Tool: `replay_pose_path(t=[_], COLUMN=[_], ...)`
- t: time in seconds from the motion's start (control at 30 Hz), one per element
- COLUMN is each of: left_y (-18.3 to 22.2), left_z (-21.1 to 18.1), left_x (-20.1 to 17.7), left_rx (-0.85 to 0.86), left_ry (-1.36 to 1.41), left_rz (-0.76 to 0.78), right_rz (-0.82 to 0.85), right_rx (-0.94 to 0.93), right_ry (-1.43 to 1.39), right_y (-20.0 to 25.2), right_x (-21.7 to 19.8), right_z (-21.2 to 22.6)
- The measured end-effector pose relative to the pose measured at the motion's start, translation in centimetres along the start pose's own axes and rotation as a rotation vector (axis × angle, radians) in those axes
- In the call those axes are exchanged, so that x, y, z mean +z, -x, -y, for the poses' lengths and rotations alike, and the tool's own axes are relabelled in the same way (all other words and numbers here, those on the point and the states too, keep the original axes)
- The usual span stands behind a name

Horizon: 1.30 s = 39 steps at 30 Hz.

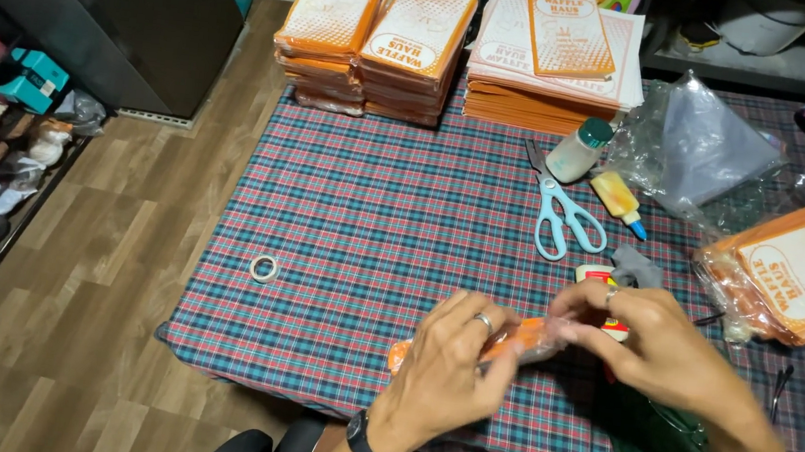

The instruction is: The person wraps stacks of paper bags in plastic film by hand, using tape to secure the film and scissors to cut it.

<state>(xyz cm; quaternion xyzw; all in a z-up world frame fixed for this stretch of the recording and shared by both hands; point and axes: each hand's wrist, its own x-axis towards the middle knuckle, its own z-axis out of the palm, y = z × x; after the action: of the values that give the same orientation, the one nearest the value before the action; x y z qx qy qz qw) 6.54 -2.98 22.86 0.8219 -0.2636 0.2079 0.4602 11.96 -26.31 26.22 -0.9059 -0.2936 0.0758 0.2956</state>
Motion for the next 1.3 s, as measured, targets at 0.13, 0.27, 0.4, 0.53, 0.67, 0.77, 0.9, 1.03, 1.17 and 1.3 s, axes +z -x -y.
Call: replay_pose_path(t=[0.13,0.27,0.4,0.53,0.67,0.77,0.9,1.03,1.17,1.3], left_y=[0.3,0.7,1.1,1.1,1.2,1.3,1.3,1.3,1.0,1.9], left_z=[-0.1,0.0,0.4,0.0,-0.6,-0.6,-1.0,-1.3,-1.3,0.7], left_x=[0.0,0.3,0.8,0.7,0.8,0.8,0.7,0.4,-0.6,0.7], left_rx=[0.027,0.026,0.093,0.091,0.015,-0.081,-0.156,-0.166,-0.177,-0.053], left_ry=[-0.033,-0.080,-0.166,-0.147,-0.127,-0.104,-0.087,-0.033,0.018,-0.025], left_rz=[0.030,0.036,0.035,0.007,-0.006,0.020,0.054,0.073,0.081,-0.004], right_rz=[-0.228,-0.307,-0.320,-0.260,-0.313,-0.340,-0.403,-0.385,-0.323,-0.170], right_rx=[-0.091,-0.085,-0.234,-0.275,-0.285,-0.289,-0.368,-0.363,-0.173,0.160], right_ry=[-0.154,-0.213,-0.267,-0.268,-0.211,-0.128,-0.026,-0.096,-0.193,-0.551], right_y=[-1.1,-1.3,-1.0,-0.3,1.0,1.7,1.7,1.5,2.0,2.6], right_x=[1.8,3.5,3.4,2.9,2.9,3.7,4.2,4.6,5.3,6.2], right_z=[0.4,-0.4,0.4,1.6,1.6,1.6,2.7,3.1,1.6,-1.1])
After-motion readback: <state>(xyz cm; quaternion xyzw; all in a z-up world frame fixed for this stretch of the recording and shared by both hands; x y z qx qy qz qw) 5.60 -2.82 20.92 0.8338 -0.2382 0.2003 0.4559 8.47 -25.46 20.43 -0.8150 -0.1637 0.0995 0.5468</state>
